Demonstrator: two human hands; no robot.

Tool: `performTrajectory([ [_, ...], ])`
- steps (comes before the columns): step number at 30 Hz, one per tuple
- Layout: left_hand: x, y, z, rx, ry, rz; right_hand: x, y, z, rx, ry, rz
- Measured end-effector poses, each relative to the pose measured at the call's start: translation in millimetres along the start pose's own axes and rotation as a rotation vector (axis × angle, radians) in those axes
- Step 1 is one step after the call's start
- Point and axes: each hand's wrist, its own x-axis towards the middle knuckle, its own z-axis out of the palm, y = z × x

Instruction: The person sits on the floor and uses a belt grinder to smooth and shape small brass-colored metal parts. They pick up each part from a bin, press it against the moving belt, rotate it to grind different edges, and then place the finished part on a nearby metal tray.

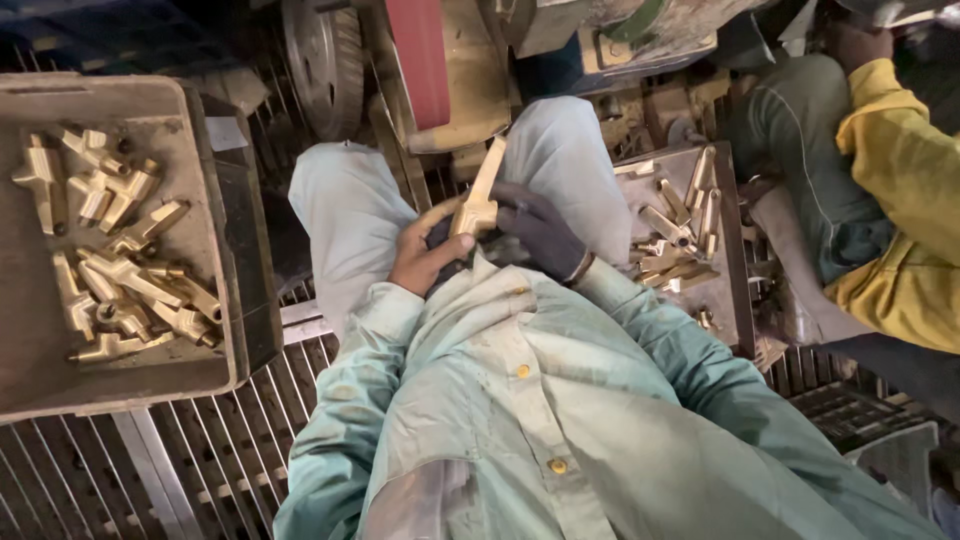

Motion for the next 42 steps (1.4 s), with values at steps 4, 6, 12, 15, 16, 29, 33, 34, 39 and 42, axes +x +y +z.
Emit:
performTrajectory([
  [4, 4.1, 8.7, 0.6, 0.056, 0.033, -0.071, 10.0, -12.2, 11.2, -0.125, 0.049, -0.099],
  [6, 4.5, 12.4, 1.1, 0.122, 0.046, -0.066, 10.9, -18.0, 16.3, -0.030, 0.075, -0.019],
  [12, 2.4, 15.4, 0.1, 0.162, 0.046, -0.012, 9.8, -22.5, 23.2, 0.068, -0.024, -0.056],
  [15, 2.2, 14.5, 2.8, 0.154, 0.054, -0.026, 7.2, -23.2, 19.6, 0.079, 0.005, -0.017],
  [16, 2.1, 14.7, 3.0, 0.161, 0.054, -0.025, 7.2, -23.1, 19.4, 0.069, 0.010, -0.023],
  [29, 0.2, 24.3, 4.3, 0.081, 0.024, -0.051, 9.1, -30.4, 20.3, -0.559, -0.077, -0.551],
  [33, 0.4, 22.1, 0.0, 0.019, 0.007, -0.034, 6.6, -21.7, 18.1, 0.058, 0.083, 0.019],
  [34, 1.0, 21.0, -2.0, 0.010, 0.003, -0.043, 7.6, -18.4, 16.2, 0.041, 0.089, 0.002],
  [39, 1.8, 15.2, -10.0, -0.075, 0.001, -0.053, 17.7, 4.5, 1.7, -0.073, 0.031, -0.170],
  [42, 0.7, 14.8, -9.3, -0.119, 0.028, -0.067, 22.3, 17.8, -4.0, -0.200, 0.125, -0.174],
])
